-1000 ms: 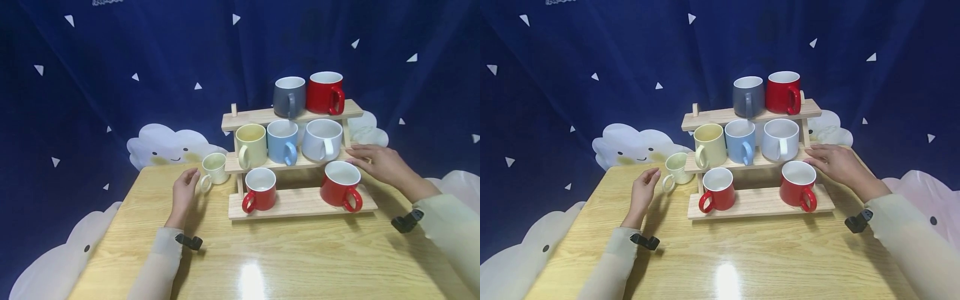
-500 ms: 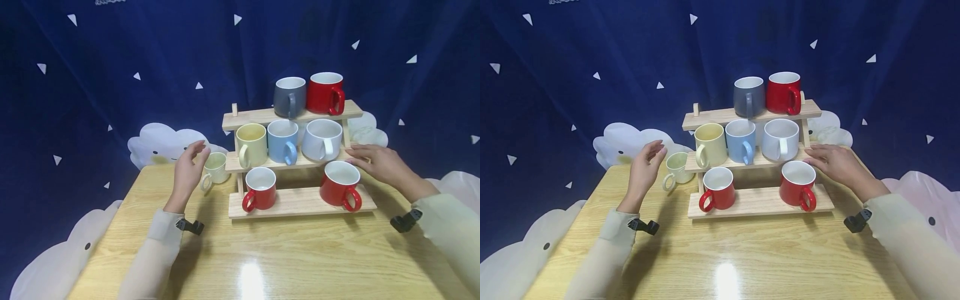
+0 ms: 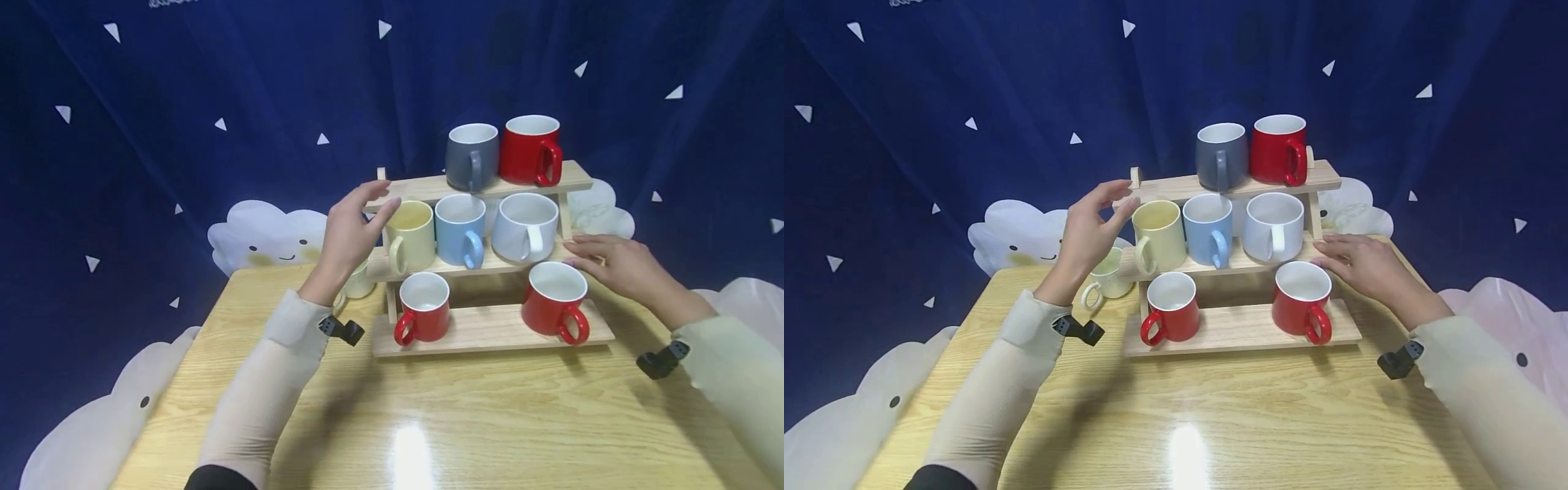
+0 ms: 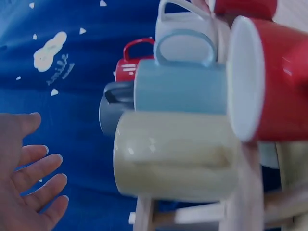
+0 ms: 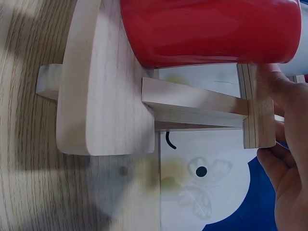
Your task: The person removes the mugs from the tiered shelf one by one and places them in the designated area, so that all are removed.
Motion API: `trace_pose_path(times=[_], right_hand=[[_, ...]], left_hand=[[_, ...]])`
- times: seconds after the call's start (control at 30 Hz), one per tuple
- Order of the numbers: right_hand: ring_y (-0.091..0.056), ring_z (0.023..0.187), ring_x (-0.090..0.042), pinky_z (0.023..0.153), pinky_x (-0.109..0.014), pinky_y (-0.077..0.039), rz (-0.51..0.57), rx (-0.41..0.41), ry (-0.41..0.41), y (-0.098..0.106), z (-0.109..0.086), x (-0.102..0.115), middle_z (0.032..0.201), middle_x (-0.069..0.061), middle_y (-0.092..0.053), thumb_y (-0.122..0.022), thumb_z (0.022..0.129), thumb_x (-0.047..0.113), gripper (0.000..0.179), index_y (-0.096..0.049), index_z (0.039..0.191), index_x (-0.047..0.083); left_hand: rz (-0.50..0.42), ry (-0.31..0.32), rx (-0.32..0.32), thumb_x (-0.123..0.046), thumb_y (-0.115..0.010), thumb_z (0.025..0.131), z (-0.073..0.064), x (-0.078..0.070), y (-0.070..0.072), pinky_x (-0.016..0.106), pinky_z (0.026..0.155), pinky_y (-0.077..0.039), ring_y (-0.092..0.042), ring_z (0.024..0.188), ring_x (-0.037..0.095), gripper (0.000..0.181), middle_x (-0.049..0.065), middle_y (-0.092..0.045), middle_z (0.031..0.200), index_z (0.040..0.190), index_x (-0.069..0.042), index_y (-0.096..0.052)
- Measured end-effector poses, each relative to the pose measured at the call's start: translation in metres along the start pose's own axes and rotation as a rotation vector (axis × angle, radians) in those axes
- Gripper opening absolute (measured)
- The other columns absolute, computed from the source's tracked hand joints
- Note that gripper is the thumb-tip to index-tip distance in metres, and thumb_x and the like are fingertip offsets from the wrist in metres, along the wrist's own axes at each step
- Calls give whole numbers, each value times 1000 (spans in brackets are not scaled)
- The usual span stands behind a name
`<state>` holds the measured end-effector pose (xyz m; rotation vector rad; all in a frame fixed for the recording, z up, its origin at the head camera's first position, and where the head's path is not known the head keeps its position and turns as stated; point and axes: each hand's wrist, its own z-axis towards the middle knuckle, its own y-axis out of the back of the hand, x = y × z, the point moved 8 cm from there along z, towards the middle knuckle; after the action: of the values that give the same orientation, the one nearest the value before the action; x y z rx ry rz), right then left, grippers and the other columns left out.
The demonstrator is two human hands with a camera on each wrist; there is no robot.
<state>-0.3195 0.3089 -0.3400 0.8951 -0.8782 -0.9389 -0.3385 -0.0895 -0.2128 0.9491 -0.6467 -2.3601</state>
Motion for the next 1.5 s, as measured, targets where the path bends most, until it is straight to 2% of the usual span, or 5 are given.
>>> trace_pose_path(times=[0.37,0.6,0.83,1.1,1.5], right_hand=[[-51,121,-47,98,-67,-37,-34,6,14,5,1,-1,129,-24,-59,-72,89,35,47,-66,125,6],[-48,124,-47,99,-67,-35,-14,15,5,0,4,1,133,-23,-56,-70,90,38,48,-65,127,8],[-46,125,-48,100,-68,-34,-11,36,-15,-3,4,1,135,-23,-55,-69,91,40,50,-64,129,8],[-48,124,-48,99,-67,-35,-36,16,-1,2,-1,-2,132,-24,-56,-71,90,35,47,-65,127,7],[-48,123,-48,98,-68,-36,-20,19,2,1,0,1,133,-24,-56,-71,90,36,47,-65,127,8]], left_hand=[[3,35,88,-45,-62,95,32,-18,-38,34,102,-39,-57,116,12,47,-3,-65,125,133,-17,-60],[21,66,142,-47,-63,94,52,-29,-52,26,102,-40,-54,121,11,51,-2,-62,130,135,-18,-58],[9,98,196,-47,-66,91,61,-38,-70,21,103,-39,-52,123,9,54,-2,-59,134,136,-17,-57],[22,158,230,-47,-68,90,70,-45,-93,24,91,-46,-57,112,13,56,-1,-64,119,136,-17,-56],[22,222,215,-48,-70,88,78,-47,-104,22,71,-47,-55,87,11,43,-4,-61,97,117,-18,-59]])
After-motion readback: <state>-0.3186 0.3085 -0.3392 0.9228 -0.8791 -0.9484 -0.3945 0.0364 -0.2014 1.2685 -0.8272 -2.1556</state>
